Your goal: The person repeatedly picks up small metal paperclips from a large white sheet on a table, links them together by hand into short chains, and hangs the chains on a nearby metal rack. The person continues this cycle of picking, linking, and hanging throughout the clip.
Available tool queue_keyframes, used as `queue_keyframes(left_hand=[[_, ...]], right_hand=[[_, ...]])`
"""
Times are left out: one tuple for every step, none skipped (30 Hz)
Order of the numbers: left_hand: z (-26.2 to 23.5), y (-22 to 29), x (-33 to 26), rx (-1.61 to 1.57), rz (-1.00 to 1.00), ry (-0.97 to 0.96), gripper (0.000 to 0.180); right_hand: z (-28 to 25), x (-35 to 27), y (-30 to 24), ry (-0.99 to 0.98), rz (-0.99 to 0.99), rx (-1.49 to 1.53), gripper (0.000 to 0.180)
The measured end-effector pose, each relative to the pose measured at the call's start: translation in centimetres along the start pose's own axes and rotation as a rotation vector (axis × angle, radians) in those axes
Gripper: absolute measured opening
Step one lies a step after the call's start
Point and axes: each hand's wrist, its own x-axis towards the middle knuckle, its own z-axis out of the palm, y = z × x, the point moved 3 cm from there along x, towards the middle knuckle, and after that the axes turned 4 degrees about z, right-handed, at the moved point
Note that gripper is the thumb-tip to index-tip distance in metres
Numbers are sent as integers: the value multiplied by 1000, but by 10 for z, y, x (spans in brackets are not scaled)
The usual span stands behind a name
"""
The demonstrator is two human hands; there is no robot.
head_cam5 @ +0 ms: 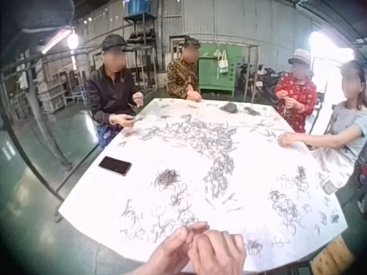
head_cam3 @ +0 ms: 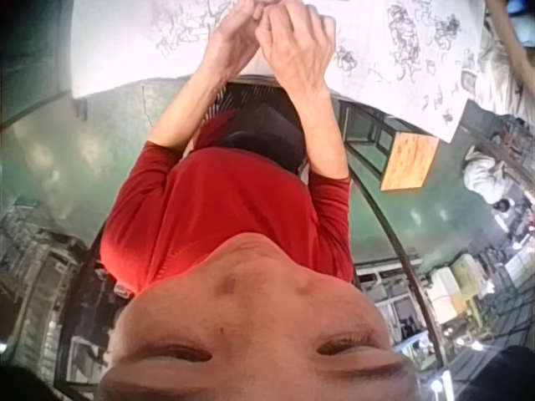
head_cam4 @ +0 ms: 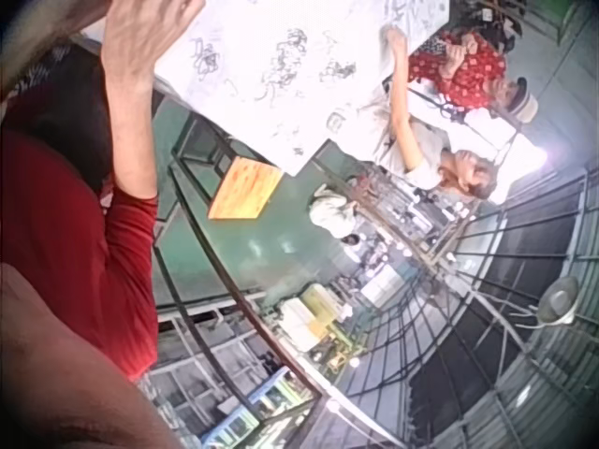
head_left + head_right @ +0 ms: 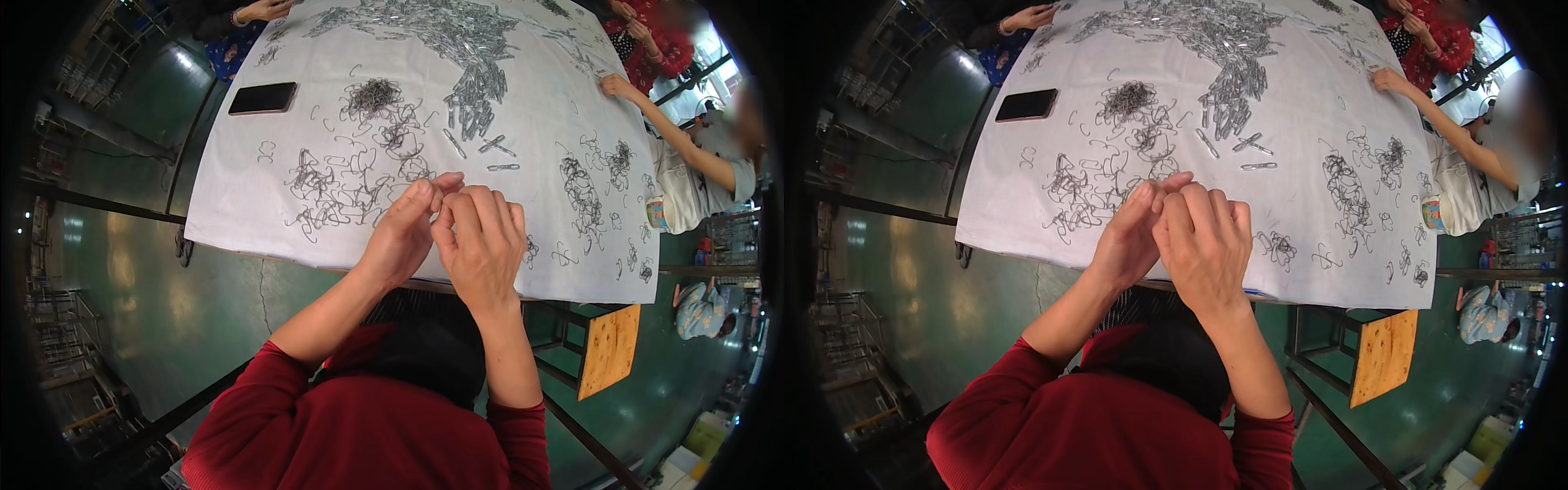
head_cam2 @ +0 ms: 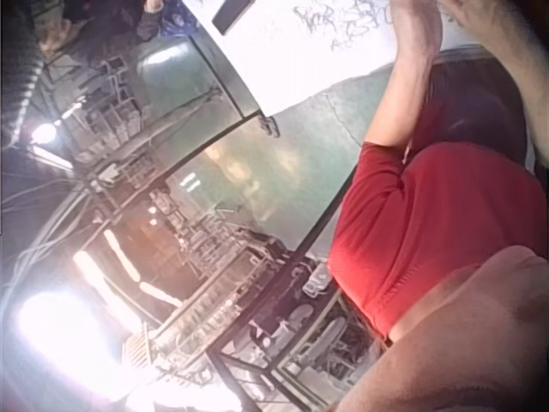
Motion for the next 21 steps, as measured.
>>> queue_keyframes(left_hand=[[0, 0, 0, -19, 9, 8, 28], [-1, -1, 1, -39, 19, 16, 28], [-1, -1, 1, -58, 29, 24, 28], [0, 0, 1, -138, -11, 8, 28], [2, 3, 2, -218, -51, -8, 27], [3, 5, 2, -298, -90, -25, 27], [4, 7, 1, -353, -113, -38, 26], [5, 8, 1, -407, -137, -50, 26], [5, 9, 0, -461, -160, -63, 26], [5, 8, -1, -451, -182, -69, 26], [4, 7, -3, -441, -204, -76, 26], [4, 6, -4, -431, -225, -82, 26], [6, 6, -5, -425, -235, -46, 26], [11, 7, -6, -419, -245, -11, 26], [14, 8, -7, -413, -254, 25, 26], [15, 8, -7, -395, -263, 35, 26], [16, 8, -7, -377, -272, 46, 26], [16, 7, -7, -359, -281, 56, 25], [16, 7, -8, -357, -274, 36, 25], [14, 6, -8, -354, -268, 16, 25], [13, 6, -8, -351, -261, -4, 24]], right_hand=[[1, 0, -1, -1, 0, 10, 13], [1, -1, -2, -2, -1, 20, 13], [1, -2, -3, -2, -1, 30, 13], [1, -3, -4, 12, 15, 46, 13], [1, -5, -4, 27, 32, 63, 13], [1, -6, -3, 42, 48, 79, 12], [1, -6, -1, 60, 58, 111, 13], [1, -6, 2, 79, 68, 142, 14], [1, -5, 5, 98, 78, 173, 15], [0, -4, 6, 99, 63, 186, 17], [-1, -2, 7, 100, 49, 198, 18], [-3, 0, 7, 102, 34, 211, 19], [-3, 0, 7, 92, 32, 207, 18], [-3, 0, 8, 90, 20, 203, 18], [-3, 0, 9, 88, 7, 199, 17], [-3, 0, 9, 85, -6, 196, 17], [-3, 0, 10, 83, -8, 185, 17], [-4, 1, 11, 81, -11, 175, 16], [-5, 1, 11, 80, -14, 167, 16], [-6, 2, 10, 76, -17, 164, 15], [-7, 3, 10, 71, -20, 161, 14]])
